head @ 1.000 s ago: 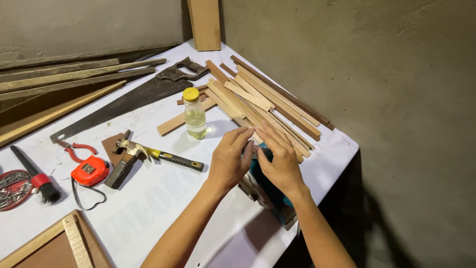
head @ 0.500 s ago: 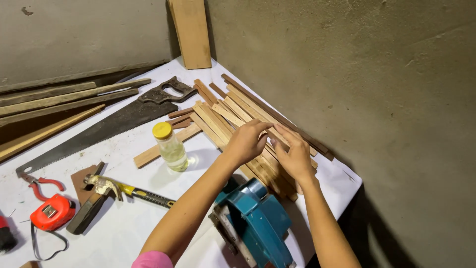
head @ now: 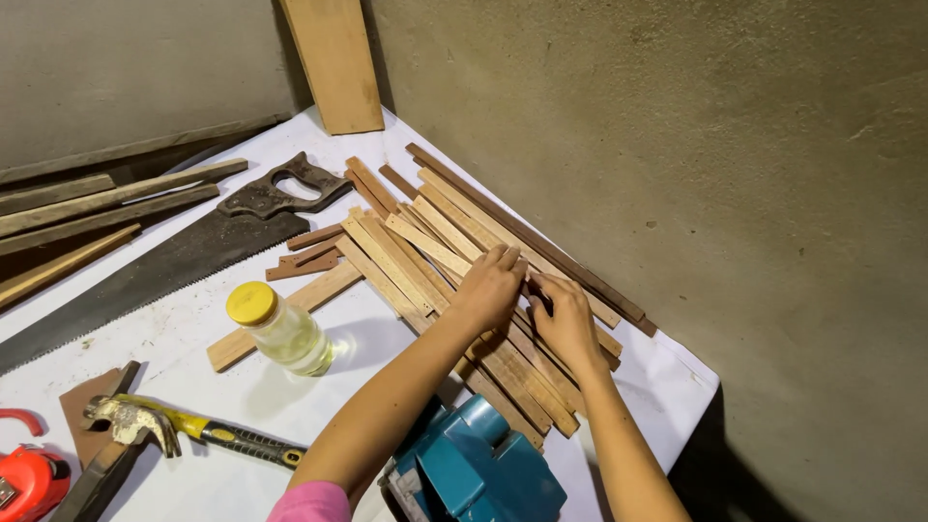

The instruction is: The recorder uses sandpaper to sand a long wood strip on a workbench, after using a hammer to assemble a wood frame.

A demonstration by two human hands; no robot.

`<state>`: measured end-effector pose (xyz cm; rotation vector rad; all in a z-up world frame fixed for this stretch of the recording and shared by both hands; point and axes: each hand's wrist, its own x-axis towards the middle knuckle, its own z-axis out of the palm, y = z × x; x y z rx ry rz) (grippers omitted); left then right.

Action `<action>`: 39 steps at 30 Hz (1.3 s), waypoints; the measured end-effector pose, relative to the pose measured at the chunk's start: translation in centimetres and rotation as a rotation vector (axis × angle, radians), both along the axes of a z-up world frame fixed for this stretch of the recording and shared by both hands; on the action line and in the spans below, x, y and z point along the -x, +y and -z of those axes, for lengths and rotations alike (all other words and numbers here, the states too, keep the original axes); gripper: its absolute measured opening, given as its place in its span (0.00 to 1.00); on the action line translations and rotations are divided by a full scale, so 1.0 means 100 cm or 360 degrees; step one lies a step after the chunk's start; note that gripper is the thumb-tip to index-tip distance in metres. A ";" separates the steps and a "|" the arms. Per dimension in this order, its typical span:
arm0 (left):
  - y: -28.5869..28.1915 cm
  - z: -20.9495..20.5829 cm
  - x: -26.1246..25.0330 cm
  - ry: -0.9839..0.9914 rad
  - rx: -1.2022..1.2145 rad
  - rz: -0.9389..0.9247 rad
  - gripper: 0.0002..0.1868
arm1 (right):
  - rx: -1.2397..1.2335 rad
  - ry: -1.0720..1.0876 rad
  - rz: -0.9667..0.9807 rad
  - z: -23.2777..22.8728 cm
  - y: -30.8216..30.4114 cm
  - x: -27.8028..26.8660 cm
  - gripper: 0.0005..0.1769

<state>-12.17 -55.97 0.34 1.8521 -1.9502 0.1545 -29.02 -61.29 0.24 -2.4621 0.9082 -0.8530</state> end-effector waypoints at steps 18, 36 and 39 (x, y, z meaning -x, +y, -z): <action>-0.019 0.019 -0.012 -0.0152 0.0168 0.0005 0.26 | -0.0058 0.0077 0.0240 0.039 -0.033 -0.004 0.15; 0.052 -0.077 -0.044 -0.0003 -0.0880 0.0028 0.18 | 0.0072 0.0199 -0.0117 -0.013 0.032 -0.015 0.18; 0.049 -0.058 -0.047 -0.0114 -0.0988 0.0080 0.20 | 0.0084 0.0356 -0.0102 -0.023 0.042 -0.017 0.24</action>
